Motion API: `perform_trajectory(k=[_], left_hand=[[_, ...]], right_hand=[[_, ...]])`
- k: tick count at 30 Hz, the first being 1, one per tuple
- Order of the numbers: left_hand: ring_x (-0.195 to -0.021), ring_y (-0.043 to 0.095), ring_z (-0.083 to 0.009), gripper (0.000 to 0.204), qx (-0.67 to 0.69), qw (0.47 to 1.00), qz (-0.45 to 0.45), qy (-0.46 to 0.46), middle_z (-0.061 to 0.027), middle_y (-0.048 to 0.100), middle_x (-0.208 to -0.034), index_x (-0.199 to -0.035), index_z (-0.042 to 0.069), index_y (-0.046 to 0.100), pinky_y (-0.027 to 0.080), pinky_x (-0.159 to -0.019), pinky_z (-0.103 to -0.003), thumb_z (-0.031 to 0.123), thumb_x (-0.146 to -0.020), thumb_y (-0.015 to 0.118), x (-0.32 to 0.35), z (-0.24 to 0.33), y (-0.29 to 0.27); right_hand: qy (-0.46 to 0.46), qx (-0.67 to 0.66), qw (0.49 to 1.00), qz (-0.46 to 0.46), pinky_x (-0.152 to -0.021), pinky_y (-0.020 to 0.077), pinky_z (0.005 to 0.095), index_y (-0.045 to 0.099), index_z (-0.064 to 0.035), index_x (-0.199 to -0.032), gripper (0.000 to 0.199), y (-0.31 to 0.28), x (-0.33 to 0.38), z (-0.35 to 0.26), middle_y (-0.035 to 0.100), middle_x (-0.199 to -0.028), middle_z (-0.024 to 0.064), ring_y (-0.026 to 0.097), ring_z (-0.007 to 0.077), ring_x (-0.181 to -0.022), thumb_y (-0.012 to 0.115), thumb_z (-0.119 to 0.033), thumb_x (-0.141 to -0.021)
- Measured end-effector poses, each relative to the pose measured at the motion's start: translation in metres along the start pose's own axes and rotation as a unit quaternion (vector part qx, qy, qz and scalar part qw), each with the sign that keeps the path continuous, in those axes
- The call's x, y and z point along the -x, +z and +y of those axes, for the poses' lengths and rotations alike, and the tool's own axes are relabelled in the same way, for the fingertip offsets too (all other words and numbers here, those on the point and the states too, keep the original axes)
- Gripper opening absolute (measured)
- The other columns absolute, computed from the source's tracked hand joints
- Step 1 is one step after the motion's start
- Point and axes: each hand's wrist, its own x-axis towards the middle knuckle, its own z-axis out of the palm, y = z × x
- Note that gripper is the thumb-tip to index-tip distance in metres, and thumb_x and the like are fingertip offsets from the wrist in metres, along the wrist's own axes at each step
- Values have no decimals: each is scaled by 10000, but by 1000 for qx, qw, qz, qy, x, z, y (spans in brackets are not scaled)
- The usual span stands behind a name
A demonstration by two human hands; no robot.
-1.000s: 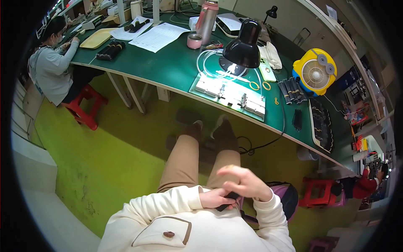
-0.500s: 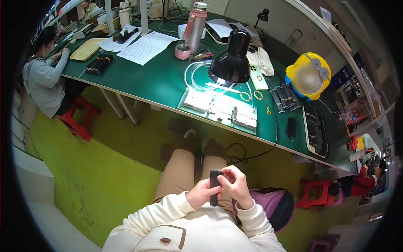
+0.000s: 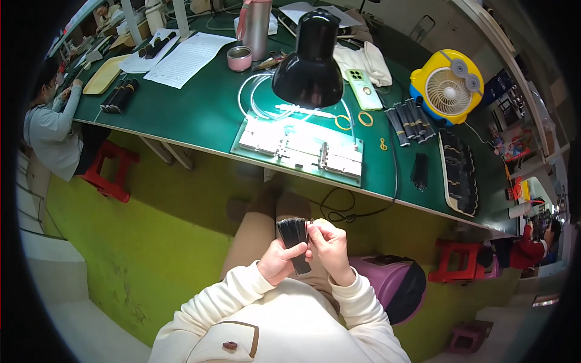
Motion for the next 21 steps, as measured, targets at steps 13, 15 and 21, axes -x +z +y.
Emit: perform_trajectory(k=[13, 15, 21], left_hand=[[-707, 515, -135, 149, 35, 992, -3, 122, -42, 540, -766, -941, 23, 510, 426, -681, -270, 77, -811, 557, -62, 29, -12], [-700, 514, -132, 120, 35, 989, 7, 141, -35, 542, -742, -900, 32, 520, 426, -679, -265, 93, -808, 567, -68, 36, -8], [-693, 512, -126, 102, 40, 985, 6, 167, -29, 543, -732, -885, 36, 520, 426, -674, -258, 88, -809, 564, -77, 47, -8]], right_hand=[[71, 78, 994, 22, -354, 315, 159, 609, 10, -777, 151, 16, -81, -7, 496, -508, -22, 410, 9, -400, 528, -99, -843], [43, 70, 996, 21, -358, 312, 157, 612, 12, -789, 148, 19, -88, -9, 500, -514, -21, 407, 9, -399, 526, -96, -842], [30, 41, 998, 40, -361, 303, 157, 614, 17, -787, 151, 26, -101, -8, 504, -522, -21, 396, 10, -393, 527, -95, -840]])
